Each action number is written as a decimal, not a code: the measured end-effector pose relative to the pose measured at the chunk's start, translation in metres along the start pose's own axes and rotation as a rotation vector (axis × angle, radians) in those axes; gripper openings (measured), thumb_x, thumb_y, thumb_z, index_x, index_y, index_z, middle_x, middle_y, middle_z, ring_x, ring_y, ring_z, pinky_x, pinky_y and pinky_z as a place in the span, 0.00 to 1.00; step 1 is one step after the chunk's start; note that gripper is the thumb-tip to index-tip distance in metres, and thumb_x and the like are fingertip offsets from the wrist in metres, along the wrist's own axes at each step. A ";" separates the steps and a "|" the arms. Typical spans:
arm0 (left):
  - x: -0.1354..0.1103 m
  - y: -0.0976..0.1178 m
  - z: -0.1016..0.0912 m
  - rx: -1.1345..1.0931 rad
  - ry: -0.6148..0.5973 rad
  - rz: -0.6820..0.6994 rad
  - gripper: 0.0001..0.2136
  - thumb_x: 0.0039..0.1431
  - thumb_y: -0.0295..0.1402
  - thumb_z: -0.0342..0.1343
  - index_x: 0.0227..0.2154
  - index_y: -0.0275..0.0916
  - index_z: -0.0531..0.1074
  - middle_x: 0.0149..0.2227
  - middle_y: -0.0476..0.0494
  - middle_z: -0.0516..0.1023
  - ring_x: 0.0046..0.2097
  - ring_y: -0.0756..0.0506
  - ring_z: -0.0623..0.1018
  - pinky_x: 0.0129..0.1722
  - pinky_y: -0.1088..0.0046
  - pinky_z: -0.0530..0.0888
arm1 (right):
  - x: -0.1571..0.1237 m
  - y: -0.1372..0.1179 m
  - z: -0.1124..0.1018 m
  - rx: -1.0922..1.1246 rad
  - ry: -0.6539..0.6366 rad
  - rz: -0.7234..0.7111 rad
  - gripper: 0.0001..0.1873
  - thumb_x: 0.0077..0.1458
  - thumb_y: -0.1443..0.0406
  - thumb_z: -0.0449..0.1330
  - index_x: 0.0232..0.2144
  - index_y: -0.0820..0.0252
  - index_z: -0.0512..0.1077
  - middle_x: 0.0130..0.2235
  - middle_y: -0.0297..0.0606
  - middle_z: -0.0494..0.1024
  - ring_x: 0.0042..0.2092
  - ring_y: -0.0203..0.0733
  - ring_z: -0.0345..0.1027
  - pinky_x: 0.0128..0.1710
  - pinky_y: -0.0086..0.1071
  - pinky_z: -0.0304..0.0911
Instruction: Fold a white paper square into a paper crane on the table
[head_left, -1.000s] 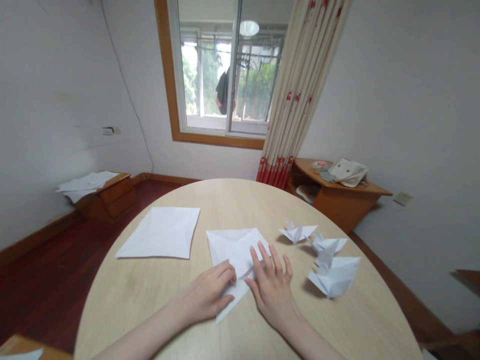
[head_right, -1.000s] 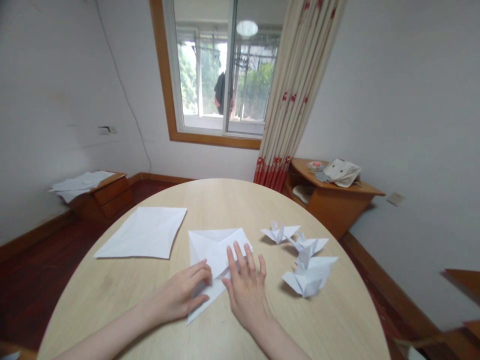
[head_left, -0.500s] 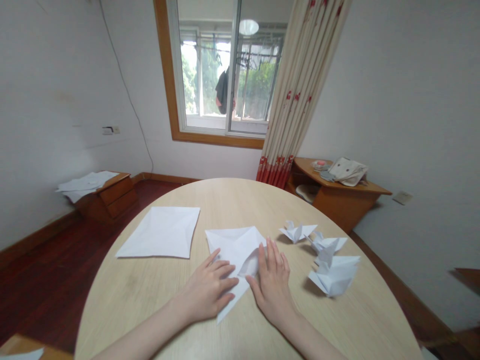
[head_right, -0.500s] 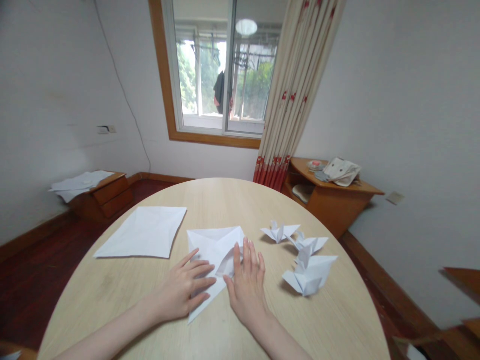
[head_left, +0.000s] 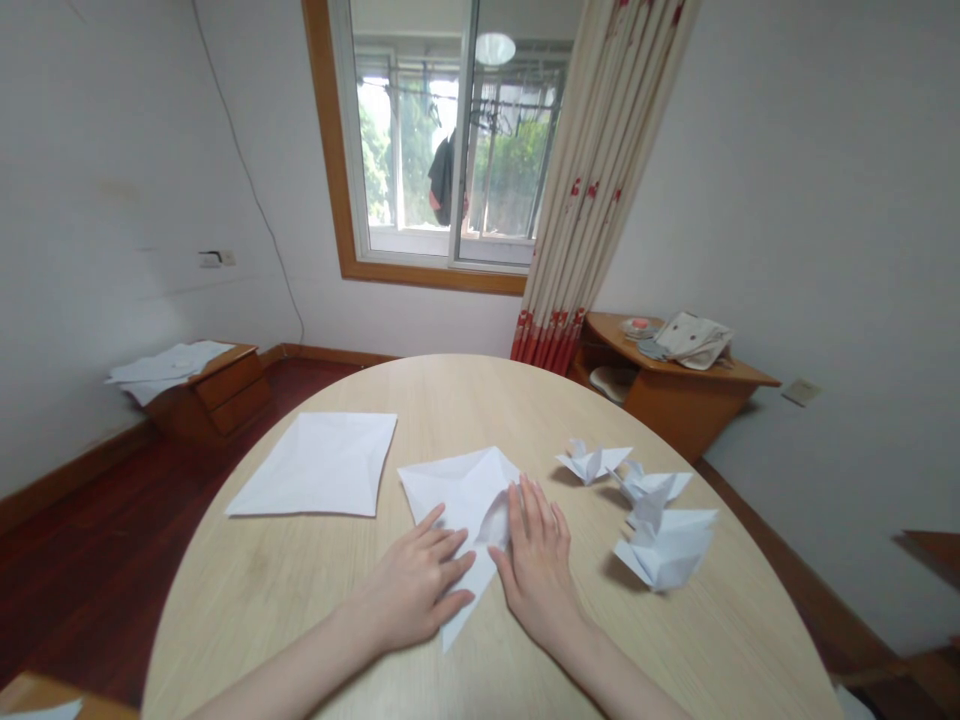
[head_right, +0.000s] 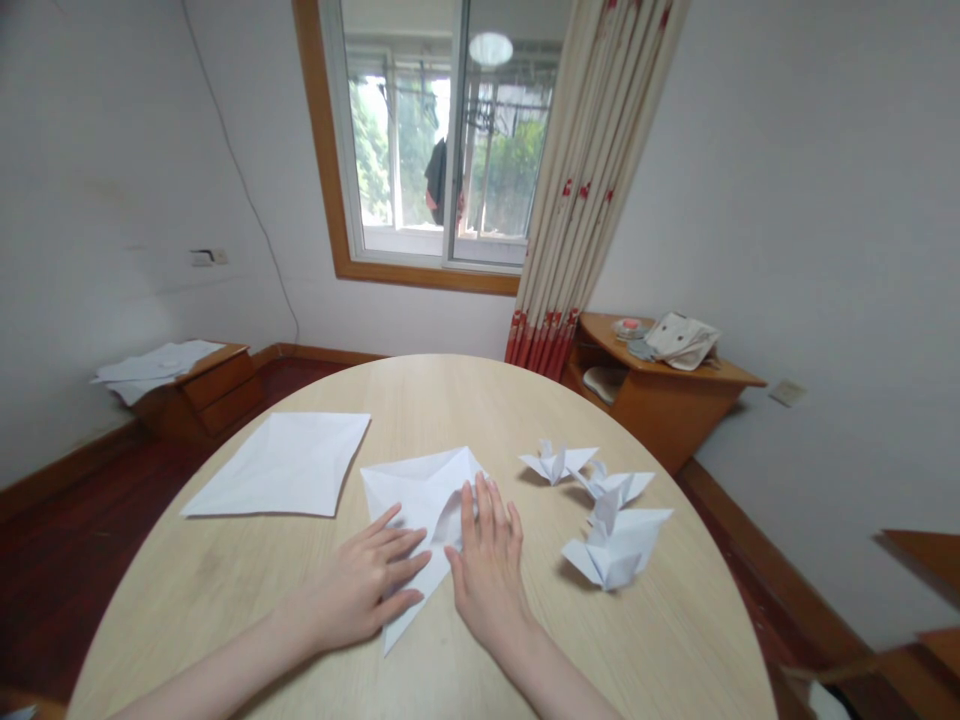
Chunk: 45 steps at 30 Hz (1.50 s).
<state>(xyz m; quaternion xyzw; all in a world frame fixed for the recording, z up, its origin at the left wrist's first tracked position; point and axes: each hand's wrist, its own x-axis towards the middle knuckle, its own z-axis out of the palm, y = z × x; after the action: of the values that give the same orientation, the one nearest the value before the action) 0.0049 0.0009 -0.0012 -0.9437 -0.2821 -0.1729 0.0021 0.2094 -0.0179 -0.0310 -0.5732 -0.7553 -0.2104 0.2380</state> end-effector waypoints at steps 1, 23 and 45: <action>0.000 0.001 0.000 0.010 -0.007 -0.006 0.16 0.64 0.39 0.52 0.50 0.40 0.72 0.53 0.37 0.75 0.52 0.41 0.75 0.63 0.54 0.58 | 0.000 0.000 0.000 0.000 0.000 -0.001 0.39 0.63 0.65 0.48 0.67 0.67 0.31 0.67 0.56 0.47 0.68 0.56 0.36 0.61 0.54 0.45; 0.002 0.006 -0.001 0.052 -0.057 -0.023 0.17 0.63 0.39 0.52 0.51 0.36 0.71 0.53 0.34 0.74 0.53 0.39 0.74 0.62 0.54 0.60 | 0.001 -0.002 -0.002 0.019 0.014 0.011 0.36 0.64 0.65 0.46 0.67 0.67 0.32 0.65 0.55 0.54 0.66 0.53 0.43 0.60 0.52 0.45; 0.000 0.007 -0.005 0.019 -0.025 -0.084 0.15 0.65 0.33 0.47 0.50 0.37 0.72 0.48 0.39 0.75 0.52 0.39 0.72 0.59 0.53 0.65 | 0.006 0.009 -0.013 0.111 -0.088 -0.110 0.16 0.64 0.68 0.46 0.25 0.58 0.66 0.27 0.37 0.70 0.32 0.42 0.64 0.35 0.34 0.52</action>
<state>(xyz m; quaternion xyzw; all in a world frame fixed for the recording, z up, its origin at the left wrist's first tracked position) 0.0068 -0.0053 0.0044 -0.9329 -0.3232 -0.1585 0.0005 0.2182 -0.0190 -0.0169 -0.5256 -0.8057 -0.1558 0.2241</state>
